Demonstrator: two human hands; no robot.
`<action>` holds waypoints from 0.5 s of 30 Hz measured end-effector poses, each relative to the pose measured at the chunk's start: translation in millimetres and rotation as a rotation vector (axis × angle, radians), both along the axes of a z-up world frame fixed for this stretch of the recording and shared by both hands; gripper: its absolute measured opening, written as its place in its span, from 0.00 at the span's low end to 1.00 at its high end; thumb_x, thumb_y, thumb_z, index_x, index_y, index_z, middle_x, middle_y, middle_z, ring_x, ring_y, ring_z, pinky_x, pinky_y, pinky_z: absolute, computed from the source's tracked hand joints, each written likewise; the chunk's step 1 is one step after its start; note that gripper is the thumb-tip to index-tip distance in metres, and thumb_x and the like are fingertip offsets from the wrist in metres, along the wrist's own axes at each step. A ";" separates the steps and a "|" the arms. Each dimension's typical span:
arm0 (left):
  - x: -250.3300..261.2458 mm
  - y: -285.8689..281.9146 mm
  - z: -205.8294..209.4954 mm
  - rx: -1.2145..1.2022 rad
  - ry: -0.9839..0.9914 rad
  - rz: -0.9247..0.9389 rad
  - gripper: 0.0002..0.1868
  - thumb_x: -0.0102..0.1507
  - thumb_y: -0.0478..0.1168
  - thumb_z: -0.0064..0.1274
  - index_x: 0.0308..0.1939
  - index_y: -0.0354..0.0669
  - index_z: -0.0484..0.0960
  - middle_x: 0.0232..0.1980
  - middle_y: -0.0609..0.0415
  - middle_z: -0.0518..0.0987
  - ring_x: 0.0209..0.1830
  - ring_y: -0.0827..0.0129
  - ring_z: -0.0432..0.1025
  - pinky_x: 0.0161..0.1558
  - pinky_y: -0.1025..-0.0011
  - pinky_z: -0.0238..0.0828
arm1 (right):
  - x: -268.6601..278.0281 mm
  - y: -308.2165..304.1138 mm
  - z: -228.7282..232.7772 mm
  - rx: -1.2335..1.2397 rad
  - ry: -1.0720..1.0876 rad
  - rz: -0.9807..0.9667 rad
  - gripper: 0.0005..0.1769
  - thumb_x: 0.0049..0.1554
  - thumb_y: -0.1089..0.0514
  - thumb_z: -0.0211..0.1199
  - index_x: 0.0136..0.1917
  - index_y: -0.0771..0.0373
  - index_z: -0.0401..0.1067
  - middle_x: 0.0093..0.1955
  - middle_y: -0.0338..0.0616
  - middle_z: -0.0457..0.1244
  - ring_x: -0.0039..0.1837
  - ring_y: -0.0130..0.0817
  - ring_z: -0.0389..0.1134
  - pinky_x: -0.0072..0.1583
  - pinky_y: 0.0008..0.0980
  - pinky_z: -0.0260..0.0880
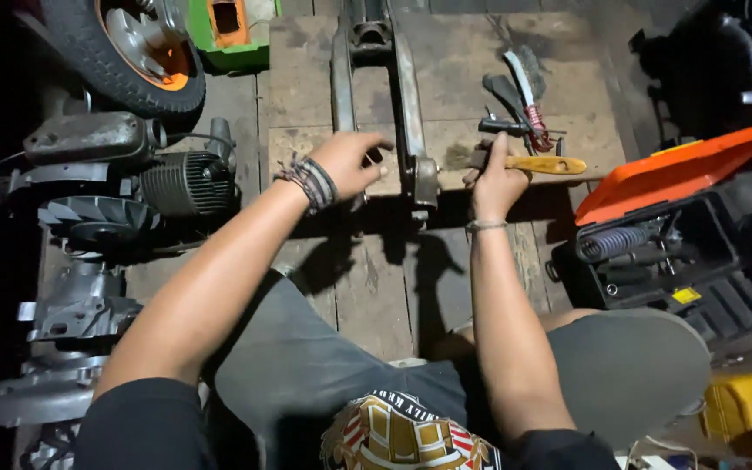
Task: The person scrubs a long metal part with a wire brush, then uses a hammer to tap a section of the part. They continue scrubbing the metal part with the wire brush.
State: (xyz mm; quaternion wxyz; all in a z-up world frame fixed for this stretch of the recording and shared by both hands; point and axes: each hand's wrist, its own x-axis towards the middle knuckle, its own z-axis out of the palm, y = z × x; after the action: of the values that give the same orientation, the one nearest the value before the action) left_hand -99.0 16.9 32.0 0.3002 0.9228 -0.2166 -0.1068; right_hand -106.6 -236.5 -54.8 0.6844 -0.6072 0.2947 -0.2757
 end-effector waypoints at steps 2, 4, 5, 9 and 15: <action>2.3 -6.9 -12.6 0.038 0.044 -0.038 0.20 0.63 0.48 0.56 0.60 0.56 0.80 0.50 0.57 0.86 0.53 0.60 0.80 0.57 0.56 0.75 | -23.3 30.2 43.1 -0.199 0.004 0.117 0.22 0.56 0.49 0.73 0.39 0.73 0.76 0.34 0.64 0.67 0.40 0.42 0.71 0.47 0.42 0.72; 1.9 -17.8 -8.1 0.064 0.039 -0.059 0.20 0.64 0.49 0.55 0.59 0.55 0.80 0.51 0.56 0.86 0.54 0.57 0.79 0.57 0.54 0.75 | -2.4 -11.8 -40.5 -0.179 0.071 0.090 0.24 0.58 0.46 0.70 0.37 0.72 0.77 0.32 0.61 0.67 0.34 0.42 0.71 0.38 0.42 0.69; 3.0 -23.6 -4.8 0.092 0.030 -0.080 0.20 0.64 0.50 0.54 0.59 0.53 0.79 0.52 0.54 0.85 0.55 0.54 0.79 0.57 0.53 0.74 | 8.5 -33.3 -81.7 -0.157 0.132 0.063 0.26 0.59 0.44 0.67 0.35 0.71 0.77 0.30 0.59 0.68 0.28 0.41 0.71 0.29 0.42 0.66; 4.4 -46.4 11.3 0.108 0.033 -0.162 0.23 0.65 0.47 0.54 0.64 0.47 0.77 0.57 0.47 0.82 0.60 0.48 0.76 0.62 0.51 0.71 | -6.5 -57.7 -116.7 -0.217 0.203 -0.018 0.23 0.58 0.49 0.72 0.33 0.72 0.76 0.26 0.54 0.64 0.30 0.33 0.64 0.32 0.41 0.61; 19.8 -63.6 -4.3 0.104 0.032 -0.235 0.24 0.66 0.46 0.52 0.66 0.44 0.76 0.59 0.48 0.80 0.61 0.51 0.75 0.62 0.53 0.71 | -12.4 -40.1 -113.6 -0.069 0.102 -0.032 0.17 0.59 0.49 0.70 0.46 0.67 0.74 0.38 0.58 0.68 0.33 0.46 0.72 0.29 0.39 0.73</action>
State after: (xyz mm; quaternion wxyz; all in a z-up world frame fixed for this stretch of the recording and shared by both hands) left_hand -79.2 -46.7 27.7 0.2408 0.9035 -0.3127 -0.1672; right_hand -119.1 -276.6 -168.5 0.6428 -0.6387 0.3293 -0.2654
